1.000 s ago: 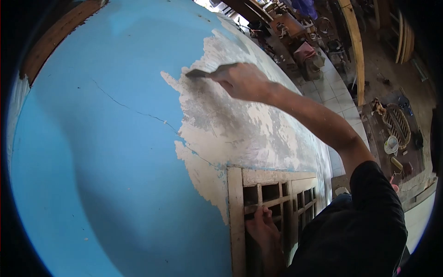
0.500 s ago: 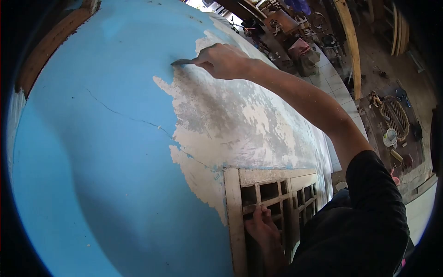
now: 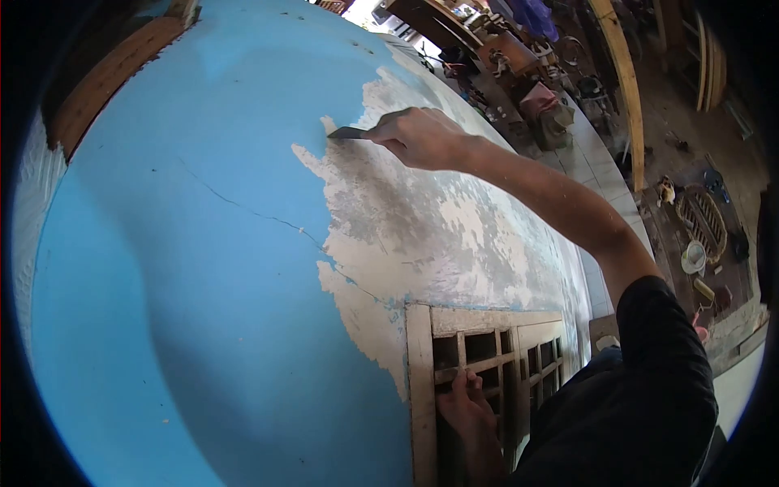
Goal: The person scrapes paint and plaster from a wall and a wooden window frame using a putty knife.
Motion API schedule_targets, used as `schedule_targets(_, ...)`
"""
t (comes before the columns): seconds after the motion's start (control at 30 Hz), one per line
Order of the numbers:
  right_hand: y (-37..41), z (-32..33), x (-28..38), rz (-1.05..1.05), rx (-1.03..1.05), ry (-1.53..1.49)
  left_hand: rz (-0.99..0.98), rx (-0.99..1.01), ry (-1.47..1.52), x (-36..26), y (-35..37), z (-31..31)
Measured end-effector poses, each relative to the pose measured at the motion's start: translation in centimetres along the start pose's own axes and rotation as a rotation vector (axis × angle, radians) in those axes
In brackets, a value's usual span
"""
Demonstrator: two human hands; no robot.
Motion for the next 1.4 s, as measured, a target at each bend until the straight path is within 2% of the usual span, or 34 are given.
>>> schedule_targets(0.07, -1.0, -0.6, -1.1, -0.106, 0.061, 0.007, -0.006, -0.02, 0.014, 0.4, -0.1, 0.1)
schedule_targets(0.17, -3.9, -0.2, -2.2, -0.086, 0.013, 0.039, 0.008, -0.028, 0.001, 0.3, -0.1, 0.4)
schedule_targets(0.3, -1.7, 0.1, -1.2, -0.102, 0.036, -0.002, 0.003, -0.005, -0.001, 0.0, -0.1, 0.0)
schedule_targets(0.33, -1.1, -0.4, -0.8, 0.002, 0.022, 0.017, -0.007, -0.003, 0.006, 0.1, -0.3, 0.0)
schedule_targets(0.4, -1.1, -0.4, -0.8, -0.044, 0.029, -0.03, -0.022, -0.008, 0.008, 0.7, -0.5, 0.4)
schedule_targets(0.57, -4.1, -1.6, -3.5, -0.082, -0.007, 0.074, -0.039, 0.019, 0.002, -0.2, -0.2, -0.2)
schedule_targets(0.7, -0.3, -0.6, -0.3, -0.057, 0.009, 0.012, -0.034, -0.007, 0.025, 0.3, -0.3, 0.2)
schedule_targets(0.8, -1.3, -0.8, -0.4, -0.066, 0.046, 0.027, -0.006, -0.036, 0.021, 0.3, -0.3, 0.1)
schedule_targets(0.87, -2.8, -0.5, -1.4, -0.071, 0.034, 0.037, -0.02, 0.031, 0.033, 0.3, -0.5, 0.0)
schedule_targets(0.9, -3.4, -0.7, -2.0, -0.14, 0.067, 0.049, -0.029, 0.061, 0.043, 0.3, -0.6, -0.1)
schedule_targets(1.0, -2.2, -1.1, -1.4, -0.066, 0.027, -0.02, 0.032, -0.048, 0.033, 0.7, -0.4, 0.4)
schedule_targets(1.1, -1.6, -1.0, -0.7, -0.109, 0.022, 0.002, -0.013, 0.03, 0.079, 0.2, -0.2, -0.2)
schedule_targets(1.27, -5.6, -0.6, -2.7, -0.075, -0.094, -0.005, 0.028, 0.039, 0.027, 1.2, -0.7, 0.4)
schedule_targets(1.3, -5.5, -0.2, -2.6, -0.135, -0.058, 0.024, 0.044, 0.031, 0.015, 1.6, -0.8, 0.8)
schedule_targets(1.4, -3.0, -0.2, -1.6, 0.025, -0.043, 0.013, -0.021, 0.125, 0.064, 1.5, -1.1, 0.4)
Point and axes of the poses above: each hand's wrist, its own y-axis away from the middle knuckle, its own z-axis out of the back of the hand, x = y × z, the point moved 8 cm from there along -y, towards the middle knuckle, and after that the axes turned 13 degrees about -y, right-handed, at the moved point
